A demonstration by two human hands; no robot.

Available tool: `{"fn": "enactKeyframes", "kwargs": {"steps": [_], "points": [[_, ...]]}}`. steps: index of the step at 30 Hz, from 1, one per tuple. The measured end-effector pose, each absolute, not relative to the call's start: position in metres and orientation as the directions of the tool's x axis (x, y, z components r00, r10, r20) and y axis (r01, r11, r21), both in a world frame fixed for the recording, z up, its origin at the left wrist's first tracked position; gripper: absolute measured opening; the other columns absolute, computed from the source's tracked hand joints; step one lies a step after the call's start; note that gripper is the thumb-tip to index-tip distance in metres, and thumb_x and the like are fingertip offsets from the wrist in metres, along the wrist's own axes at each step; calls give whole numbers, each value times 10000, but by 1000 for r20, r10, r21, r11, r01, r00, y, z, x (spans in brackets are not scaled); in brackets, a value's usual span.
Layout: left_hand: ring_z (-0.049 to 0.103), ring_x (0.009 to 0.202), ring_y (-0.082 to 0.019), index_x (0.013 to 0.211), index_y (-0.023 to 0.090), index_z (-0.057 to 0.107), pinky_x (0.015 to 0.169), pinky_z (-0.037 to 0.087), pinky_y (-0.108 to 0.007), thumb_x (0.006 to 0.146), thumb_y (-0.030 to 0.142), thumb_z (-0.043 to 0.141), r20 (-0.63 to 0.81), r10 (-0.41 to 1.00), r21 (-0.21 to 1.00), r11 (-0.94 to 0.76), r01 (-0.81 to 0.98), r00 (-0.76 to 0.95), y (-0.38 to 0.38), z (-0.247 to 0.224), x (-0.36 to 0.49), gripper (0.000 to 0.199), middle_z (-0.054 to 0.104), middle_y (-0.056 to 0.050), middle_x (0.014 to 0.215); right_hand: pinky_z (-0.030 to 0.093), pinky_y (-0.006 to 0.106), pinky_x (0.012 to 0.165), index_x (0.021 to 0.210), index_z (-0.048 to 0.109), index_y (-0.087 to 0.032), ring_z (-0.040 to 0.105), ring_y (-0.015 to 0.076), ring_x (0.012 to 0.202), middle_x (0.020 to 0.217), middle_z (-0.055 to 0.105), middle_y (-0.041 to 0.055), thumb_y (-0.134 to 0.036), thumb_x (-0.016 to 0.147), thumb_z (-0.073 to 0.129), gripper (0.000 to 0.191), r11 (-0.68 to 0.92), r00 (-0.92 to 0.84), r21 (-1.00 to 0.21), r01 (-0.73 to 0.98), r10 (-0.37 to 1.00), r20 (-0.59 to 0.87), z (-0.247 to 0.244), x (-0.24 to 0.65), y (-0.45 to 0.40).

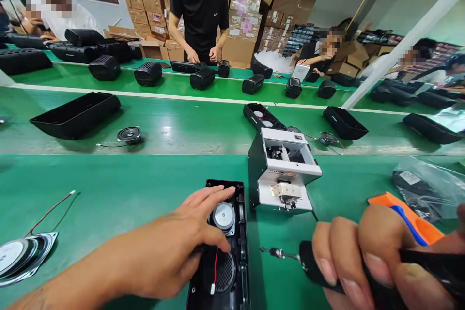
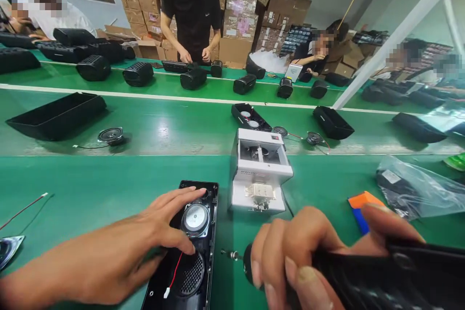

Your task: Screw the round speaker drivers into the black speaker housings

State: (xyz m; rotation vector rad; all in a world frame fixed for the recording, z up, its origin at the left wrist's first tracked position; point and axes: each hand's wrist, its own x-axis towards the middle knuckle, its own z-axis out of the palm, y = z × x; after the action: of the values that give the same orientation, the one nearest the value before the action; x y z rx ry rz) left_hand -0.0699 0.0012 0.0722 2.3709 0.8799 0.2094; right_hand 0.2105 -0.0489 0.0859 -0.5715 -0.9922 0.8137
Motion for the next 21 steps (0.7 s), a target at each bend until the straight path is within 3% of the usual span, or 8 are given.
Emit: {"fn": "enactKeyframes", "kwargs": {"steps": [2,4,7,9,13,21], "points": [[179,1773,-427,1170,336,809,1379,323,-750,856,71,796,-68,685,589,-559,583,726,-7,62,-66,411,226,-38,1925,491,315,478,1444,595,-461,445,115,414,760,590,-98,-231,1106,802,458,569,261,-755,-325,822,507,87,195,-46],[265,1750,-439,1061,289,804,1383,302,-769,902,145,834,-28,722,600,-541,590,691,-6,51,-56,216,406,-78,1854,525,323,529,1439,591,-447,509,136,469,782,617,-93,-185,1103,760,458,569,234,-760,-313,822,519,84,181,-43],[510,1618,-396,1038,245,781,1349,409,-710,1024,144,701,91,763,629,-542,557,640,0,36,-45,129,678,-112,1623,540,328,574,1465,548,-433,543,155,523,773,615,-98,-160,1112,713,476,562,226,-786,-256,826,517,71,165,-38],[639,1480,-355,1051,223,749,1276,519,-628,1061,131,625,147,779,668,-533,520,609,3,29,-41,154,765,-117,1477,548,342,616,1477,521,-442,569,167,564,774,616,-95,-174,1139,701,467,535,193,-820,-202,843,502,60,161,-35],[708,1306,-325,965,220,665,1122,614,-541,1046,127,613,173,791,720,-508,473,587,3,24,-39,134,797,-106,1347,544,346,640,1465,510,-439,586,162,593,797,609,-88,-220,1158,714,429,491,145,-854,-172,870,471,46,162,-32],[691,1203,-304,956,234,605,1033,600,-525,1079,158,560,165,800,749,-483,455,577,4,26,-38,151,780,-77,1319,530,332,623,1466,520,-424,573,159,584,793,589,-93,-183,1152,688,430,464,136,-868,-179,885,445,39,159,-27]]}}
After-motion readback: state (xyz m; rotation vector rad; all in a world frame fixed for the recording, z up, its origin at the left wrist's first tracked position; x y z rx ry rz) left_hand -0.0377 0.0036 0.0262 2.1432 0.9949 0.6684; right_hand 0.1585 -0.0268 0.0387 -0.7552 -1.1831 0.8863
